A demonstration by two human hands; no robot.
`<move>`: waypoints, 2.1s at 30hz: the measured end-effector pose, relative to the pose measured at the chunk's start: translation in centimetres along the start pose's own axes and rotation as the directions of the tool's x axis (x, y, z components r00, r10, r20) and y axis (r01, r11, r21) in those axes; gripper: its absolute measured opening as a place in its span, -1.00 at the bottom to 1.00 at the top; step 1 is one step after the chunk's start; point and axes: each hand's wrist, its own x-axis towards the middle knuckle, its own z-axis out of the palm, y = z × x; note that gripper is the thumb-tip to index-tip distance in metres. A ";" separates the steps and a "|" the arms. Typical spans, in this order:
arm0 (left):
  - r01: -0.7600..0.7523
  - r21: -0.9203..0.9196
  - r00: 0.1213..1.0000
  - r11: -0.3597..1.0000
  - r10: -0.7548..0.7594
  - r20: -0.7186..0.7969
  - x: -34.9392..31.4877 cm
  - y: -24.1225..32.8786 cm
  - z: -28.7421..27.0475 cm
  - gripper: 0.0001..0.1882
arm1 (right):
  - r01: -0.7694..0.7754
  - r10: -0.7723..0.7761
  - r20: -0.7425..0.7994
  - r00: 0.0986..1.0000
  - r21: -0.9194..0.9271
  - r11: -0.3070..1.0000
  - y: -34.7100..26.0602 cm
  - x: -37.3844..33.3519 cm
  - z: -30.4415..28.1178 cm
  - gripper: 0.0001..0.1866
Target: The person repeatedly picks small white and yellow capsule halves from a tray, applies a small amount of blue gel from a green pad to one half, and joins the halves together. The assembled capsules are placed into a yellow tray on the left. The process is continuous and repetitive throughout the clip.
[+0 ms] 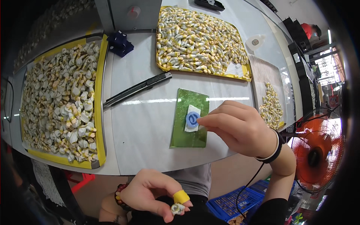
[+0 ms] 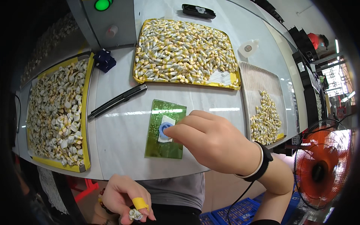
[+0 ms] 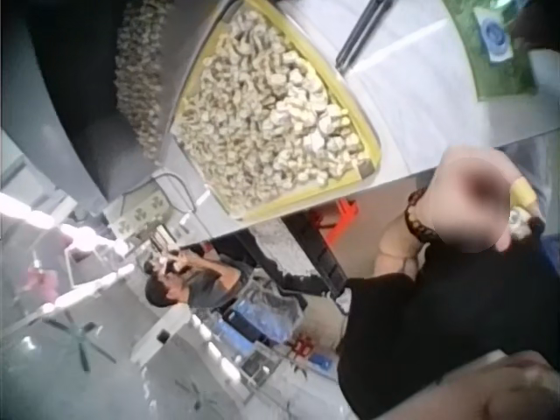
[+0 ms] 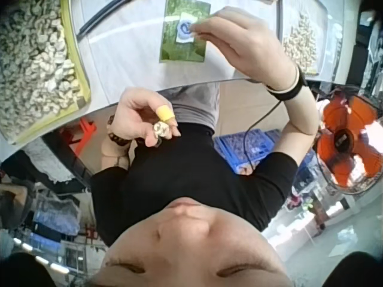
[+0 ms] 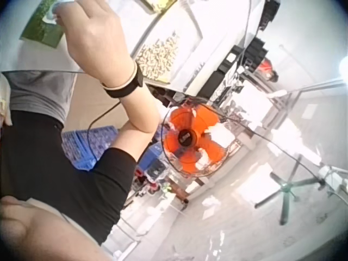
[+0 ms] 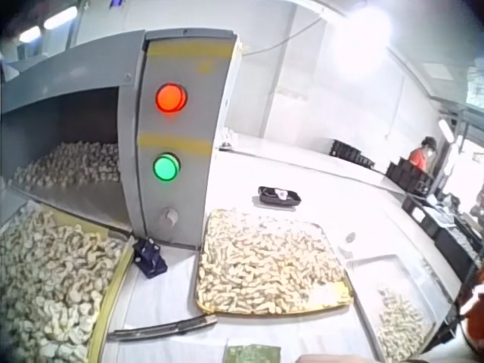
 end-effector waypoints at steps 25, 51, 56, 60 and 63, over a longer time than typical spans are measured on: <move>0.000 -0.054 0.924 0.999 -0.021 -0.381 1.2 -0.4 1.5 -0.48 | 0.149 -0.096 0.165 0.982 -0.348 0.925 -0.2 1.2 0.9 -0.85; 0.250 -0.398 0.959 0.882 -0.283 -0.024 2.4 -2.1 1.0 -0.66 | 0.359 -0.278 -0.294 0.915 0.273 0.893 -3.1 -0.2 1.2 -0.88; 0.236 -0.388 0.962 0.891 -0.269 -0.032 2.5 -2.1 1.1 -0.65 | 0.347 -0.256 -0.321 0.912 0.271 0.898 -3.3 -0.3 1.4 -0.90; 0.234 -0.393 0.963 0.889 -0.268 -0.033 2.6 -2.0 1.2 -0.65 | 0.339 -0.247 -0.329 0.912 0.262 0.903 -3.3 -0.4 1.3 -0.90; 0.230 -0.381 0.964 0.895 -0.262 -0.034 2.7 -2.0 1.1 -0.64 | 0.313 -0.218 -0.326 0.920 0.274 0.909 -3.5 -0.5 1.3 -0.89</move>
